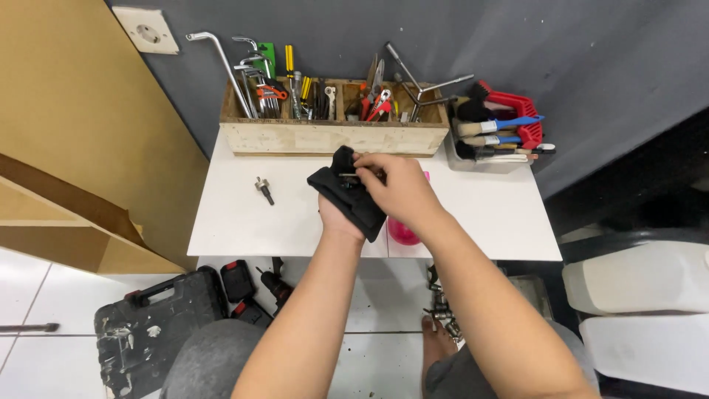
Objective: The person cleans small metal hardware parts using a black cloth and a pink spray bottle. They wipe the parts individually and then wipe the white table surface. Finally, they pick up a grey plastic organizer tray from the floor and place it on the table.
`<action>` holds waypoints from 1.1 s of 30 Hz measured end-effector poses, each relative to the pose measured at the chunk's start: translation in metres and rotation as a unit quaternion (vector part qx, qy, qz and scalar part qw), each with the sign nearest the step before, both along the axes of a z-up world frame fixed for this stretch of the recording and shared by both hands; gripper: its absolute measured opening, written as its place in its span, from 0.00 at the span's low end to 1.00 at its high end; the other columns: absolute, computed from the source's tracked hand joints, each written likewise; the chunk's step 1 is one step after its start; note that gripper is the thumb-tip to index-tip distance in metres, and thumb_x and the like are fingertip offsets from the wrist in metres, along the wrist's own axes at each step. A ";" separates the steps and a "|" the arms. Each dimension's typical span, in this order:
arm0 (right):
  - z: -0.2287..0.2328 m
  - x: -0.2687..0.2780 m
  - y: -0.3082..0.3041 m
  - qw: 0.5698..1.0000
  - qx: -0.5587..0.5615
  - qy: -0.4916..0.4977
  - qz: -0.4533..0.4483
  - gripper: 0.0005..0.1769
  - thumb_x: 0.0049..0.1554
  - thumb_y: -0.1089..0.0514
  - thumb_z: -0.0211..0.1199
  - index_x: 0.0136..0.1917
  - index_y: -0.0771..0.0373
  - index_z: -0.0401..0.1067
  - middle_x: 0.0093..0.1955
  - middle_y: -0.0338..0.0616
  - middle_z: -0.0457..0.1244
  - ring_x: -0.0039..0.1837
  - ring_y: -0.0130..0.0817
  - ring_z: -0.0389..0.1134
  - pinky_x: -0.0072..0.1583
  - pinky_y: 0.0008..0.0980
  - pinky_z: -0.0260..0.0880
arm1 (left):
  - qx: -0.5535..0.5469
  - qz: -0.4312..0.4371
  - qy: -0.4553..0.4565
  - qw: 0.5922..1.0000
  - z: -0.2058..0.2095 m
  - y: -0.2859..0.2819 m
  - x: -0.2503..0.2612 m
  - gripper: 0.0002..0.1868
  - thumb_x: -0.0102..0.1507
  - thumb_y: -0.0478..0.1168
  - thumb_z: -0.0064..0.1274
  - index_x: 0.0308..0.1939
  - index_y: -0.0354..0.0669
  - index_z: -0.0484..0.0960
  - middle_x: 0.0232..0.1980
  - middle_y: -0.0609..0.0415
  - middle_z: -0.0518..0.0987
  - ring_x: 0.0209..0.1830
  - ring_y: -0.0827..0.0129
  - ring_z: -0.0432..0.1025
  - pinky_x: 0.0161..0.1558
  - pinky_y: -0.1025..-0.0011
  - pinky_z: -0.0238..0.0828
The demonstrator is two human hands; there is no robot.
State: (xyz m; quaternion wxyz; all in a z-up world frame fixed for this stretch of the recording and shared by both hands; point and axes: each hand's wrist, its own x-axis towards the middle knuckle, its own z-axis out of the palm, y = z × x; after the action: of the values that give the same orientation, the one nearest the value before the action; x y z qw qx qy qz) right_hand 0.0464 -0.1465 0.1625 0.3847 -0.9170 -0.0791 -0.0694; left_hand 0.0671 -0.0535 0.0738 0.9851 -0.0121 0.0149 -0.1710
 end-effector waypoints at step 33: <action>-0.061 0.204 -0.134 0.987 -0.087 0.084 -0.103 0.15 0.58 0.54 0.61 0.55 0.64 0.77 0.48 0.54 0.70 0.52 0.47 0.73 0.51 0.42 0.75 | 0.031 -0.083 0.022 0.996 -0.033 -0.019 0.060 0.40 0.66 0.70 0.34 0.70 0.48 0.71 0.71 0.45 0.71 0.68 0.51 0.68 0.68 0.54 0.64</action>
State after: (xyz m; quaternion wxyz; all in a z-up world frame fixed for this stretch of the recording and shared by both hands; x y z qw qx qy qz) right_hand 0.2501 -0.2802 0.1015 0.3000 -0.9527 0.0427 -0.0239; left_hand 0.1269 -0.0728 0.0407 0.9669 0.0162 0.0428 -0.2511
